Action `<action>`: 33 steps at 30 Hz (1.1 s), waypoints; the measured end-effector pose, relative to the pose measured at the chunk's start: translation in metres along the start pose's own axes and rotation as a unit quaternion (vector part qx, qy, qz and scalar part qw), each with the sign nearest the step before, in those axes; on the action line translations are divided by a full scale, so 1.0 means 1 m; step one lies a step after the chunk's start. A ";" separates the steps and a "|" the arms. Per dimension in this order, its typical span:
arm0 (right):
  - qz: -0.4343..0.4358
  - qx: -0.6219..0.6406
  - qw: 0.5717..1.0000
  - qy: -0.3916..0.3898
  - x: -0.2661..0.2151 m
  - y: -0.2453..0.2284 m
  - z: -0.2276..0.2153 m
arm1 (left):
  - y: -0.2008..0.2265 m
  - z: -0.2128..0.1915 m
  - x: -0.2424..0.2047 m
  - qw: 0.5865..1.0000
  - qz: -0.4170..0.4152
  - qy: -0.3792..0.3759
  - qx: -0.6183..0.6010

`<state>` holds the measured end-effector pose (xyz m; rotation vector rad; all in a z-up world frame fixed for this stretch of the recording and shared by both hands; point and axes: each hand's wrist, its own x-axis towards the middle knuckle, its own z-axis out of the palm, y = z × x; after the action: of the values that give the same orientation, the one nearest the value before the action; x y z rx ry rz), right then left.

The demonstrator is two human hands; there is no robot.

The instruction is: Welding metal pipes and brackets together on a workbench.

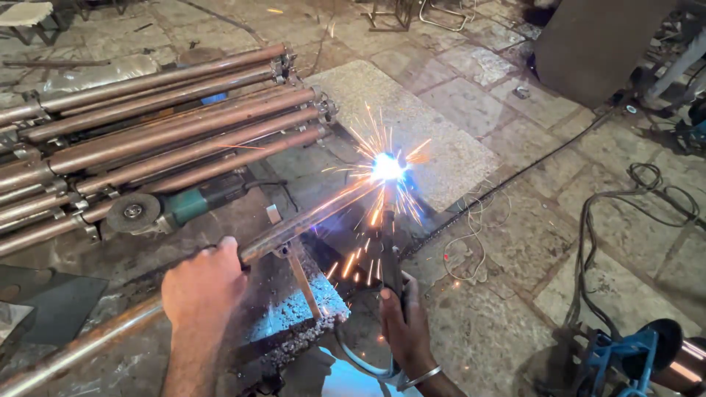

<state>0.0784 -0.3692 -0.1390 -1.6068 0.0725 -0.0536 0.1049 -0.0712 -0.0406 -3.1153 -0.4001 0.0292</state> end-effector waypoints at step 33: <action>0.066 0.072 0.994 -0.046 0.006 0.006 -0.026 | -0.004 0.017 0.002 0.998 0.005 0.057 -0.010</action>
<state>0.0823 -0.3962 -0.1438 -1.4540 0.1008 0.1146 0.1057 -0.0672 -0.0573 -3.1186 -0.3852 -0.1521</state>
